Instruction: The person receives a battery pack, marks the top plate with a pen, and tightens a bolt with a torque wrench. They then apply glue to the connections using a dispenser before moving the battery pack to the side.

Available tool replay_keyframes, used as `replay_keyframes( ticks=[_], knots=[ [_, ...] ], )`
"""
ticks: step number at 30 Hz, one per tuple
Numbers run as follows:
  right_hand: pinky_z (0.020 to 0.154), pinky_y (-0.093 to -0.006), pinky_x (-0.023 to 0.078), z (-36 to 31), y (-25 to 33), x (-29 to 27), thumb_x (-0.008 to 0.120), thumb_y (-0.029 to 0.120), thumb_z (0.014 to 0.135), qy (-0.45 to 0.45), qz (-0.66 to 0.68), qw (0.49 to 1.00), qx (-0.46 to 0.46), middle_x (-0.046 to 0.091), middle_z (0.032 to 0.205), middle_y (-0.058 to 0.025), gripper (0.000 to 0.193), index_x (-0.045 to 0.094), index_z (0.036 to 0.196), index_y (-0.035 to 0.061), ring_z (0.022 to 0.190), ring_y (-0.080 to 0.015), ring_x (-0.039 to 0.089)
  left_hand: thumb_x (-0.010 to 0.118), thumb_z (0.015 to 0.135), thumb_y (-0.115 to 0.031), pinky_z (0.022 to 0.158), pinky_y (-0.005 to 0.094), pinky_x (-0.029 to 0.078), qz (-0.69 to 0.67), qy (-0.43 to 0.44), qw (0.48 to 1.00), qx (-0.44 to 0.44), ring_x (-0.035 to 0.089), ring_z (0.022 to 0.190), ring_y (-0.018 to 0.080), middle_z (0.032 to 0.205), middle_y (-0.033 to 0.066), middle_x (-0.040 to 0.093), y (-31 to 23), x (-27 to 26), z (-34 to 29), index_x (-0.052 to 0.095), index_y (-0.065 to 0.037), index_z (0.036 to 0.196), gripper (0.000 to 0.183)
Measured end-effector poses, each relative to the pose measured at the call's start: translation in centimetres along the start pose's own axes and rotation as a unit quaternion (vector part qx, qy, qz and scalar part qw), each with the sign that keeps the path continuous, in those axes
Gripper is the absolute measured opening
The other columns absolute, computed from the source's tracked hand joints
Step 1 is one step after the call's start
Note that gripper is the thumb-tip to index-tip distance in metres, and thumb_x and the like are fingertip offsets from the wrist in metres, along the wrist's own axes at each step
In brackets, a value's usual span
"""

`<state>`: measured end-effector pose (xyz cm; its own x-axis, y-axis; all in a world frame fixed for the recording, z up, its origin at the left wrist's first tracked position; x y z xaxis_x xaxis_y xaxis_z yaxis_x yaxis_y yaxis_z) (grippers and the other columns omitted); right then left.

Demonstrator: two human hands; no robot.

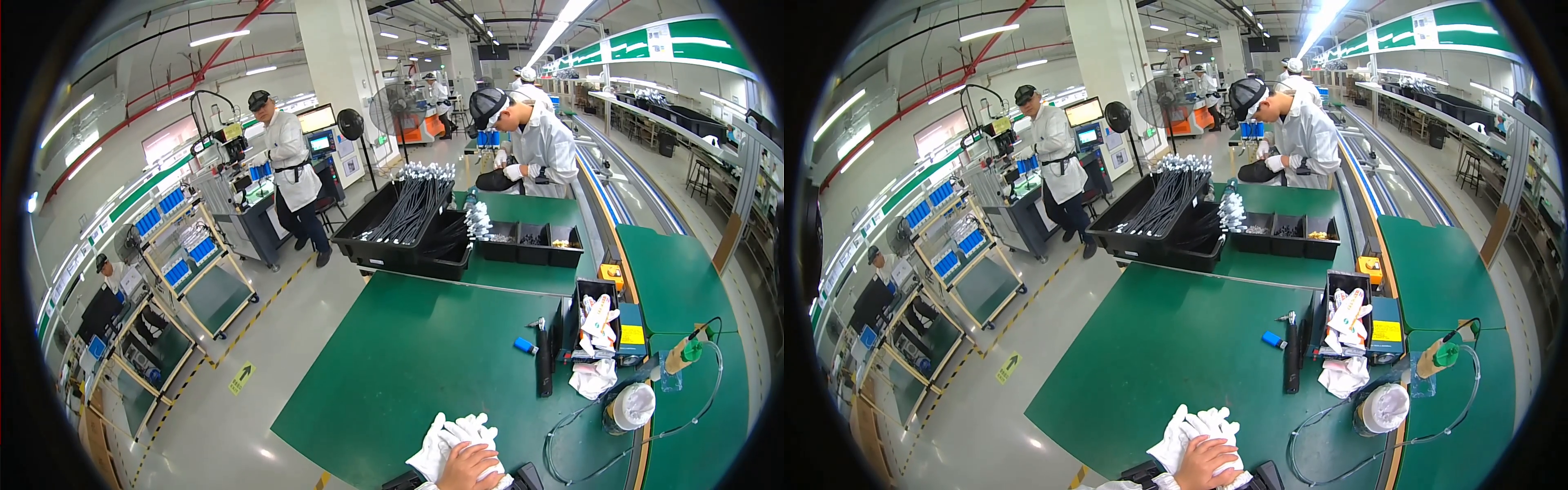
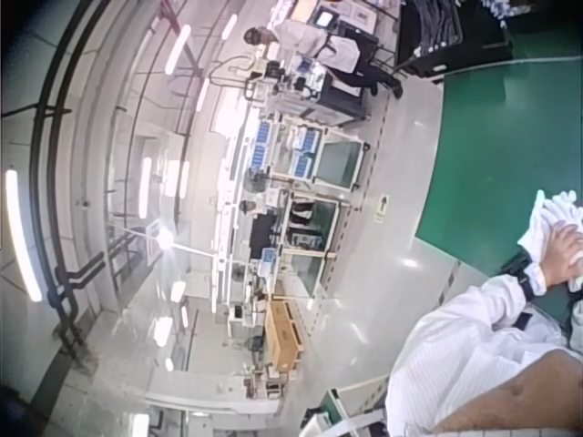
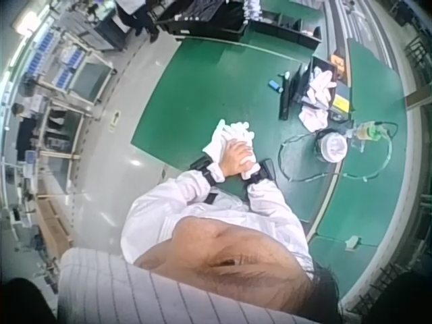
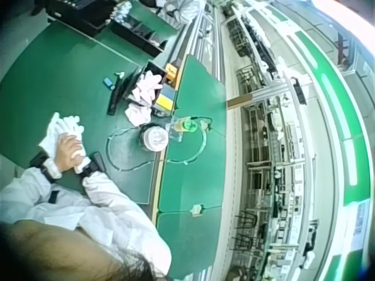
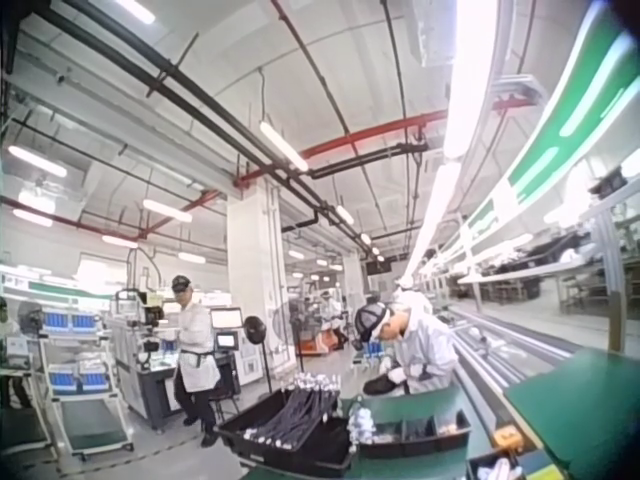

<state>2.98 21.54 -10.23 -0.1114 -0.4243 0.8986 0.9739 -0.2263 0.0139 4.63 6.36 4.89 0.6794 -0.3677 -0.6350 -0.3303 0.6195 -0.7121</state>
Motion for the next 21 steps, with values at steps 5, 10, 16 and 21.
replay_keyframes(
  ticks=[5, 10, 16, 21],
  knots=[
    [0.112, -0.0412, 0.016, -0.7, 1.5, -0.2, 0.055, 0.040, 0.086, -0.005, -0.028, 0.999, -0.020, 0.040, 0.142, -0.0041, 0.060, 0.040, 0.140, 0.0198, 0.133, -0.0192, 0.031, 0.068, 0.069, -0.034, 0.099, 0.0520, 0.031, 0.081, -0.037, 0.991, 0.101, 0.053, 0.110, 0.0310, 0.104, 0.0076, 0.063, 2.5, 1.8, -1.3, 0.067, -0.013, 0.090, 0.029],
    [0.112, -0.0415, 0.016, -1.6, 4.8, -0.9, 0.055, 0.040, 0.086, -0.015, -0.067, 0.996, -0.057, 0.040, 0.142, -0.0045, 0.060, 0.040, 0.140, 0.0198, 0.133, -0.0197, 0.031, 0.068, 0.067, -0.032, 0.097, 0.0514, 0.034, 0.081, -0.051, 0.990, 0.101, 0.055, 0.107, 0.0316, 0.101, 0.0079, 0.064, 2.6, 1.5, -0.9, 0.067, -0.013, 0.088, 0.029],
    [0.112, -0.0419, 0.016, -1.8, 6.7, -1.2, 0.055, 0.040, 0.086, -0.018, -0.100, 0.992, -0.081, 0.041, 0.142, -0.0049, 0.060, 0.040, 0.140, 0.0199, 0.133, -0.0202, 0.031, 0.068, 0.066, -0.032, 0.098, 0.0528, 0.033, 0.089, -0.053, 0.988, 0.111, 0.054, 0.108, 0.0320, 0.102, 0.0090, 0.064, 2.3, 1.7, -0.8, 0.067, -0.011, 0.091, 0.033],
    [0.112, -0.0422, 0.016, -2.0, 7.1, -1.2, 0.055, 0.040, 0.086, -0.014, -0.120, 0.989, -0.085, 0.041, 0.142, -0.0053, 0.060, 0.040, 0.140, 0.0199, 0.134, -0.0207, 0.031, 0.068, 0.068, -0.033, 0.099, 0.0529, 0.032, 0.081, -0.052, 0.989, 0.109, 0.054, 0.108, 0.0321, 0.103, 0.0099, 0.063, 2.1, 1.5, -1.2, 0.067, -0.010, 0.091, 0.032]
  ],
)
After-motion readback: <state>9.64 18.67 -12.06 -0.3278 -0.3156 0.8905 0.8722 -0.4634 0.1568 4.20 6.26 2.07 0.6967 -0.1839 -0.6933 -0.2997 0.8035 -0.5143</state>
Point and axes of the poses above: each hand's wrist, its own z-axis towards the middle knuckle, its own x-axis out of the palm, y = z × x, the point moved 7 cm from there along z, towards the middle knuckle
